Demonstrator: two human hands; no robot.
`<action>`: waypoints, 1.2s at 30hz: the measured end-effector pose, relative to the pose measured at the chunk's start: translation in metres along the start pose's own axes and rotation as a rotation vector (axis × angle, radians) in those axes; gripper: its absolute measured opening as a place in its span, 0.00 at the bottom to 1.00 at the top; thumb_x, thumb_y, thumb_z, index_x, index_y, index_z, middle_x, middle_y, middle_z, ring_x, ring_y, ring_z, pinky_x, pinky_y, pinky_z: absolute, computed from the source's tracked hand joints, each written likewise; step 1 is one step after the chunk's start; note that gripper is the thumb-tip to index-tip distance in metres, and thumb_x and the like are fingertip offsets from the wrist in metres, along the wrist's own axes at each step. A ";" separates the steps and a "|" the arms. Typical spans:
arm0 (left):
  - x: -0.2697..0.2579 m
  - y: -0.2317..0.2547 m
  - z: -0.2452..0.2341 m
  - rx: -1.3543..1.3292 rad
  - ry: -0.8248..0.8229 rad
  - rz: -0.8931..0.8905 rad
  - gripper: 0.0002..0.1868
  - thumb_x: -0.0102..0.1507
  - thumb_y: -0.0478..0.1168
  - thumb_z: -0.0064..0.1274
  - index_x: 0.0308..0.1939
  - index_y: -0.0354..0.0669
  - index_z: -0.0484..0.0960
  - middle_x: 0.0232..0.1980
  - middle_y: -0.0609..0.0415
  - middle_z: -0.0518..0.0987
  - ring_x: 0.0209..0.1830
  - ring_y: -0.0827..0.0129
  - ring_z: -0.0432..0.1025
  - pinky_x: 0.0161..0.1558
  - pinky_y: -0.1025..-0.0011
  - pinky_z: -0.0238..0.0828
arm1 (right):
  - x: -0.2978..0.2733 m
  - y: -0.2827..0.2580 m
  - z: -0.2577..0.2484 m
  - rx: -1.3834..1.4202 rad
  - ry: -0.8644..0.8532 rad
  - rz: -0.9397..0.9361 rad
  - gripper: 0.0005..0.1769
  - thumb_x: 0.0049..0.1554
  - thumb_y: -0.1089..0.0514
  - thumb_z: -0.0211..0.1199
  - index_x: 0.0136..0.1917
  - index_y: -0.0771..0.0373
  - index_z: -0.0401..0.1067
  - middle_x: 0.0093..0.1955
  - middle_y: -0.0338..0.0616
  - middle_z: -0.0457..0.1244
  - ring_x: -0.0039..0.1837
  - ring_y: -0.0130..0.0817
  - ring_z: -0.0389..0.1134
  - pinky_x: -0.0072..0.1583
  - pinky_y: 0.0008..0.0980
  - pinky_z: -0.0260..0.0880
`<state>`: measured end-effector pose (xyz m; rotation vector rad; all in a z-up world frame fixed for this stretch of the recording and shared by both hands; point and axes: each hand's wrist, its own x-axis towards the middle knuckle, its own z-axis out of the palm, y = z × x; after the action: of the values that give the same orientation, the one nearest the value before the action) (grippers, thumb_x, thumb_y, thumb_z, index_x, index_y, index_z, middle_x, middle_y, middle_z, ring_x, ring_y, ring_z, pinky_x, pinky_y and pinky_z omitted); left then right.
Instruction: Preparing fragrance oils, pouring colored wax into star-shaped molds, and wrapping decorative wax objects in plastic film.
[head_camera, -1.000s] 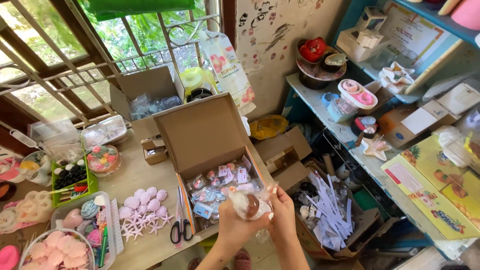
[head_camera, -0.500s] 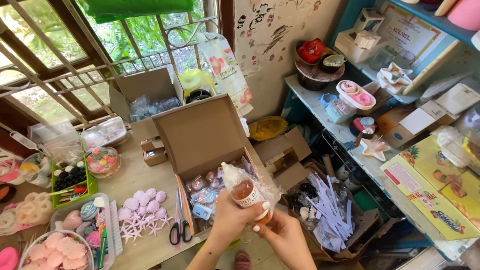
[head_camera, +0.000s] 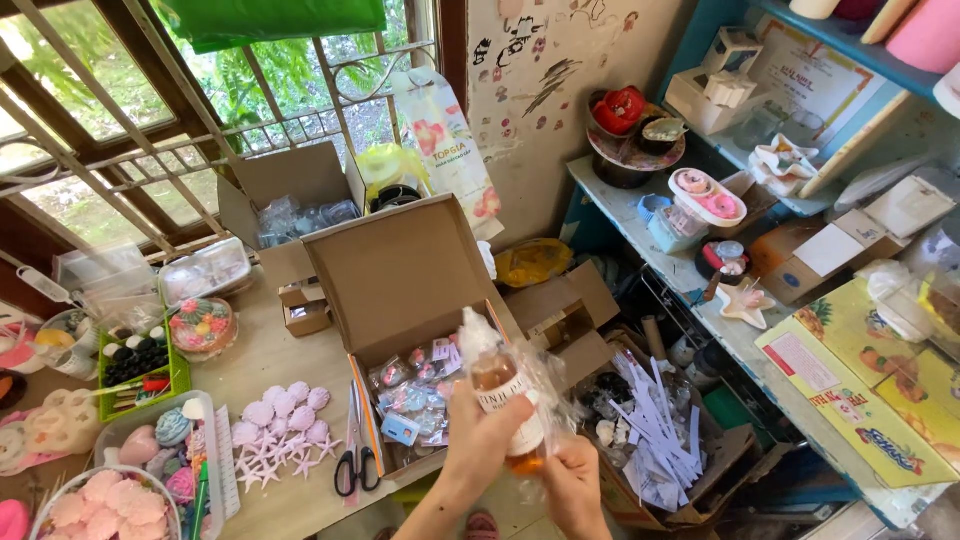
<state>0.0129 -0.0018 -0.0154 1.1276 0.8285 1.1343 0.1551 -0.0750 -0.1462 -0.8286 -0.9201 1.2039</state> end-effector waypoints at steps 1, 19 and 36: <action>0.000 -0.008 0.001 -0.155 -0.013 -0.167 0.09 0.55 0.34 0.54 0.38 0.34 0.82 0.32 0.55 0.83 0.29 0.72 0.76 0.32 0.70 0.75 | 0.003 -0.002 0.000 0.025 0.011 -0.033 0.14 0.58 0.65 0.58 0.48 0.79 0.80 0.45 0.50 0.73 0.46 0.34 0.74 0.50 0.31 0.73; -0.014 0.009 0.012 0.161 -0.426 -0.148 0.31 0.49 0.36 0.60 0.58 0.41 0.76 0.36 0.62 0.81 0.34 0.82 0.72 0.37 0.78 0.70 | 0.057 -0.180 -0.010 -0.124 0.514 -0.444 0.17 0.68 0.53 0.50 0.57 0.70 0.69 0.57 0.59 0.69 0.54 0.41 0.71 0.56 0.38 0.73; -0.021 -0.057 -0.029 0.004 -0.246 -0.085 0.14 0.54 0.32 0.64 0.42 0.38 0.79 0.34 0.57 0.80 0.36 0.77 0.75 0.40 0.76 0.71 | 0.048 0.042 -0.379 -0.590 0.960 0.220 0.05 0.55 0.62 0.61 0.44 0.65 0.75 0.38 0.48 0.69 0.35 0.40 0.71 0.38 0.39 0.74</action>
<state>-0.0052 -0.0167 -0.0786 1.1960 0.6803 0.9035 0.4894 -0.0370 -0.3314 -1.8063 -0.3626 0.5487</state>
